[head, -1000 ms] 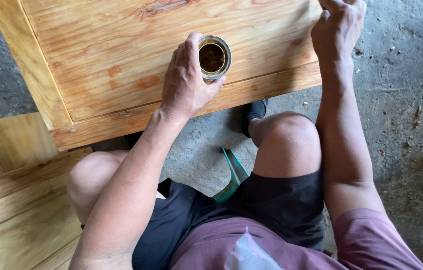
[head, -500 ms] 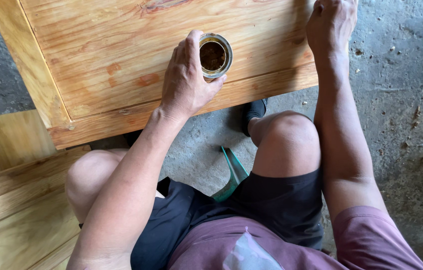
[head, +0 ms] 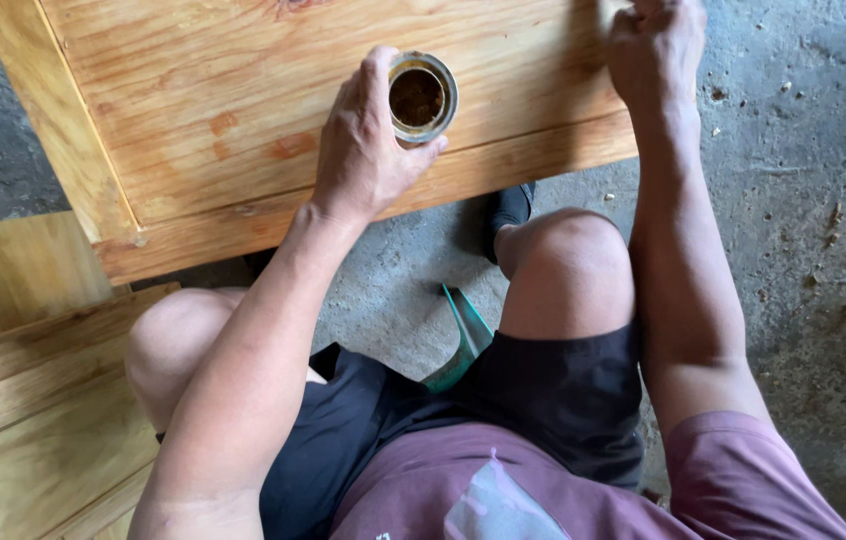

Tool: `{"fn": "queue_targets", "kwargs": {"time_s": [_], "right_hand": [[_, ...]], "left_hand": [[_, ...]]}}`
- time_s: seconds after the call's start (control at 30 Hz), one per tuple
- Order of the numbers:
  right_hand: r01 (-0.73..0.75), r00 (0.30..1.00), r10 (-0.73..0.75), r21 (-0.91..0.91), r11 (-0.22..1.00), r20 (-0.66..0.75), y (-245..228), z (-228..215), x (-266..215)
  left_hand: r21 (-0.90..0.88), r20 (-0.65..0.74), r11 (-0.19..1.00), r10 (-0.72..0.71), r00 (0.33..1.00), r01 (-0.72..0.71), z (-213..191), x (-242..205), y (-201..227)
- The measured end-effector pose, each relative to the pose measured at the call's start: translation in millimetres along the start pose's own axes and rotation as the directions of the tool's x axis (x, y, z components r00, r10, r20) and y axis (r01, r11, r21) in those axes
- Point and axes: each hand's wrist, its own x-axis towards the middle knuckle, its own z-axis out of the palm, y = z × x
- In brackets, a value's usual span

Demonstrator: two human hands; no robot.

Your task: The person applies a dark wood stain to a wooden drawer front using a small brush. They repeatedly dip the brush into a can of stain and spread the liquid across the surface, covering the wood grain and edges.

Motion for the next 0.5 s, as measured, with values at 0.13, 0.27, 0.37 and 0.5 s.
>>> {"fn": "queue_targets", "kwargs": {"time_s": [0.13, 0.27, 0.37, 0.5], "right_hand": [[0.043, 0.999, -0.040, 0.110, 0.993, -0.027, -17, -46, -47], [-0.024, 0.999, 0.028, 0.124, 0.992, -0.029, -16, -139, -146], [-0.102, 0.992, 0.111, 0.122, 0.987, -0.065, -13, -198, -202], [-0.022, 0.995, 0.025, 0.026, 0.999, -0.099, -15, -243, -240]], "left_hand": [[0.057, -0.135, 0.994, 0.101, 0.986, -0.094, -25, 1, 0], [0.065, -0.327, 0.989, 0.147, 0.934, -0.133, -67, -13, 4], [-0.083, -0.409, 0.988, 0.083, 0.909, -0.128, -100, -38, 10], [-0.304, -0.466, 0.945, -0.035, 0.884, -0.123, -139, -97, 29]]}}
